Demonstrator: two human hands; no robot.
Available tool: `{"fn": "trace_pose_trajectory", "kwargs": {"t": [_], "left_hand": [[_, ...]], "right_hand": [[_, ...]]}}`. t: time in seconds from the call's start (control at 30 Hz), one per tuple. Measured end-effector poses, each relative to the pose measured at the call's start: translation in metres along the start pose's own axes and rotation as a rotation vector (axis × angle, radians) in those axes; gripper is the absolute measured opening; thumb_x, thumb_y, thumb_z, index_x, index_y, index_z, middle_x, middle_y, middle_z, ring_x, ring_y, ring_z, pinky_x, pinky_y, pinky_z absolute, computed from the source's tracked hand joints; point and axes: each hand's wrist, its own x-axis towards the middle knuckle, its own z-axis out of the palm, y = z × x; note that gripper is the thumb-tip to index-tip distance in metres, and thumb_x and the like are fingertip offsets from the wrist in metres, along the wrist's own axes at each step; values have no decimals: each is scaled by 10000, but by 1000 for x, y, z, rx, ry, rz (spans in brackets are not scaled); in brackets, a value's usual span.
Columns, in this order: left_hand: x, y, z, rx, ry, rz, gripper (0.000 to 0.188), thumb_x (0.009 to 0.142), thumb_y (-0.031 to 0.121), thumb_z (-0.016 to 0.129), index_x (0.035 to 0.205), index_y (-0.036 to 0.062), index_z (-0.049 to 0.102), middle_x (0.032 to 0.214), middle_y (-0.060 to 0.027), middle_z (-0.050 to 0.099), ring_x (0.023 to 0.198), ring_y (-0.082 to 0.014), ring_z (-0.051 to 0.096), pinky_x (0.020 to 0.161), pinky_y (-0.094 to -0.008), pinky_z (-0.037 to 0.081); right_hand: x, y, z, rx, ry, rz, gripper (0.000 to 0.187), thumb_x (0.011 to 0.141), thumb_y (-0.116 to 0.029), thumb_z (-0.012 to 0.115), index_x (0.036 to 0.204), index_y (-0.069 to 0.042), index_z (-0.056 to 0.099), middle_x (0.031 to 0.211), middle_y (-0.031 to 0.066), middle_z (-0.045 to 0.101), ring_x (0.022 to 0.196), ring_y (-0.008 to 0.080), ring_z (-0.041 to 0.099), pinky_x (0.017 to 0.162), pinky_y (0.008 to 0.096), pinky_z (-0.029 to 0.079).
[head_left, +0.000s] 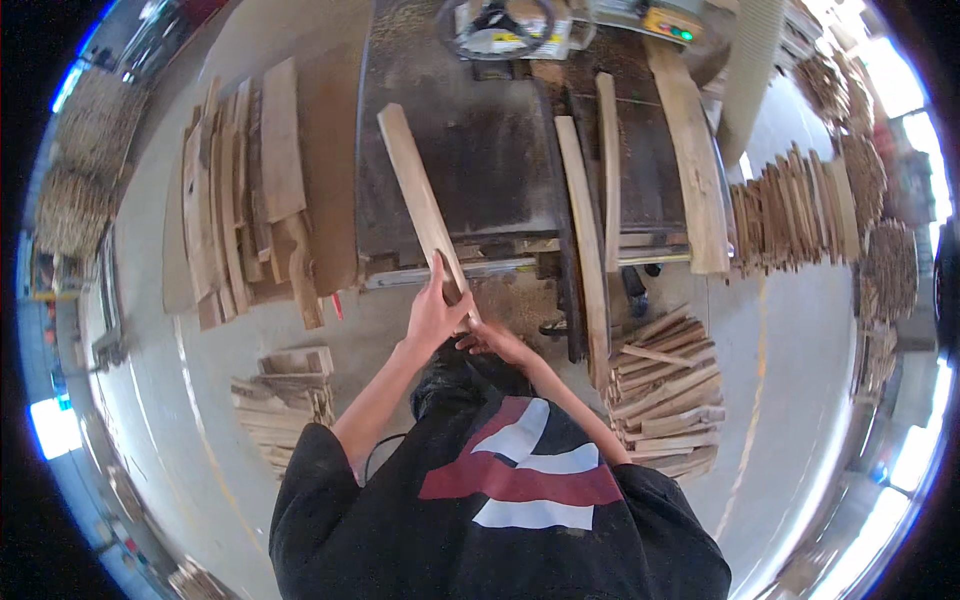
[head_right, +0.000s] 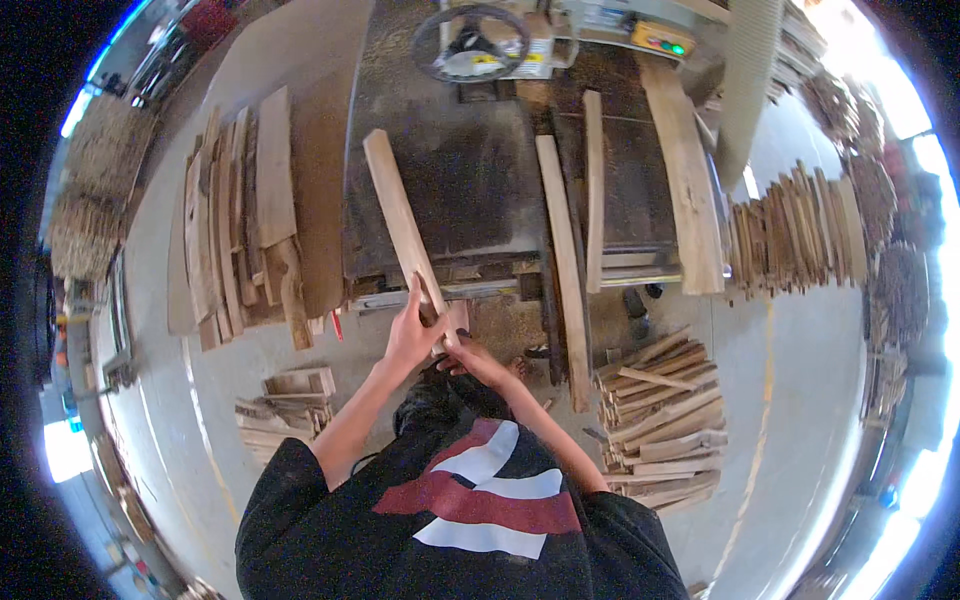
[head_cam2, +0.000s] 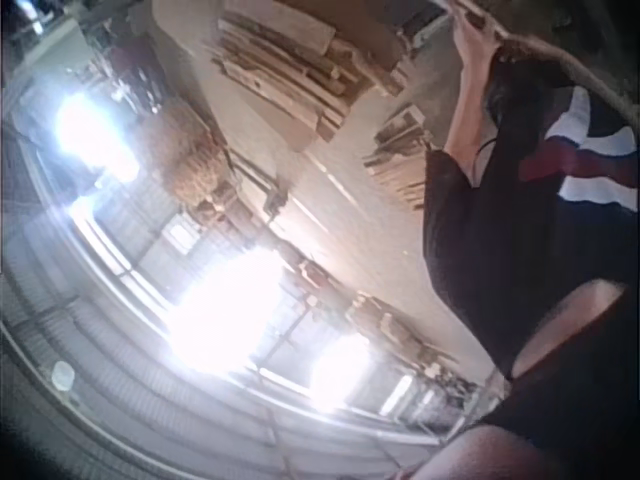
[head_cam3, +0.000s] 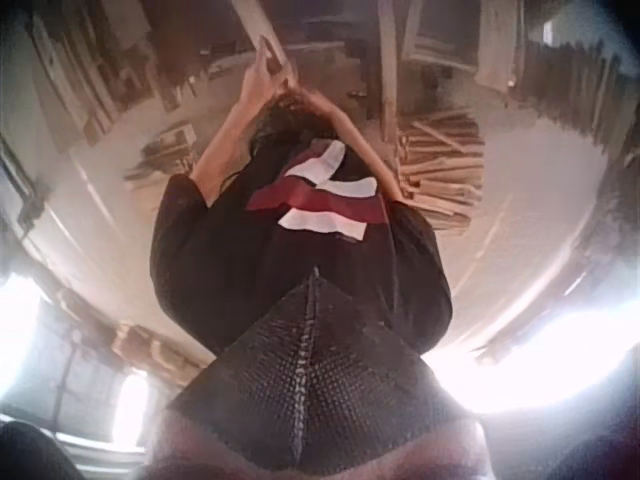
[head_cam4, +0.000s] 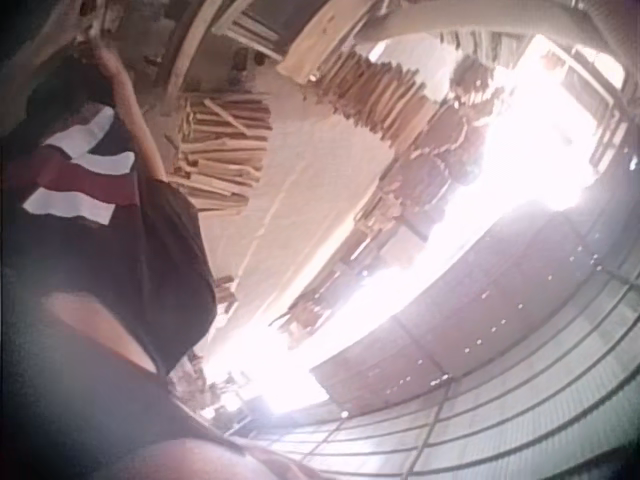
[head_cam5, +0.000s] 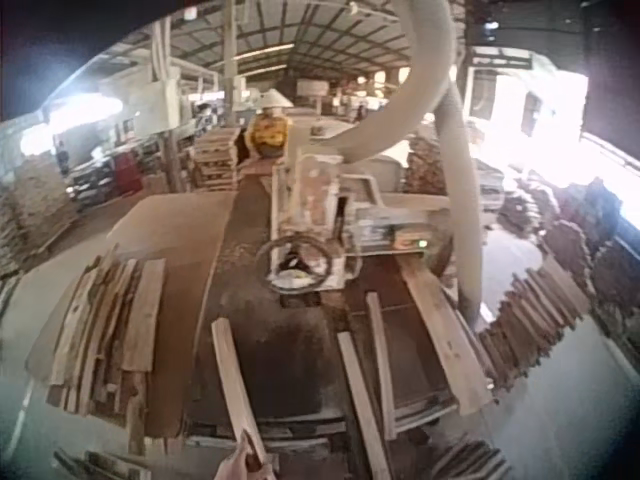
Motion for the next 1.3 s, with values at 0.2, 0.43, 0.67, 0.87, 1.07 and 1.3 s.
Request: {"fn": "trace_pose_trajectory", "kwargs": {"t": [0.2, 0.43, 0.67, 0.87, 1.07, 1.3], "left_hand": [[13, 35, 44, 703, 87, 497, 713, 948, 390, 640, 1573, 211, 348, 1479, -274, 444, 1371, -446, 432, 1097, -573, 340], [94, 78, 116, 507, 88, 432, 535, 1019, 259, 485, 1543, 182, 410, 1610, -283, 248, 1516, -433, 196, 1172, -599, 193], [205, 115, 134, 361, 322, 362, 542, 1009, 240, 480, 1539, 164, 403, 1566, -288, 323, 1483, -428, 275, 1175, -576, 216], [299, 134, 112, 240, 469, 381, 466, 945, 195, 538, 1404, 117, 561, 1492, -297, 406, 1437, -422, 335, 1125, -532, 285], [344, 92, 32, -8, 146, 691, 398, 836, 105, 671, 1234, 96, 661, 1281, -202, 611, 1268, -367, 551, 1046, -483, 447], [338, -27, -182, 235, 700, 549, 280, 818, 145, 717, 1087, 69, 722, 1185, -175, 678, 1154, -376, 607, 984, -477, 497]], "right_hand": [[-25, 18, -33, 70, 133, 40, 501, 987, -526, 585, 1245, -101, 645, 1140, 48, 683, 1000, 152, 674, 847, 339, 507], [-22, -8, -53, 721, 400, -64, 559, 992, -611, 509, 1173, -94, 621, 999, 48, 668, 844, 177, 658, 726, 326, 519], [42, -101, -70, 708, 656, -131, 419, 1016, -587, 493, 954, -186, 593, 606, -60, 431, 501, 83, 370, 449, 252, 292], [112, -181, -89, 649, 808, -139, 496, 1009, -592, 507, 754, -167, 499, 568, -48, 384, 463, 103, 362, 407, 253, 256], [131, -197, -64, 576, 1193, -32, 553, 985, -638, 509, 741, -155, 395, 558, -16, 363, 451, 124, 381, 372, 252, 244], [119, -202, -56, 411, 1238, -140, 551, 982, -596, 560, 691, -143, 444, 537, -6, 382, 490, 152, 436, 452, 282, 314]]}}
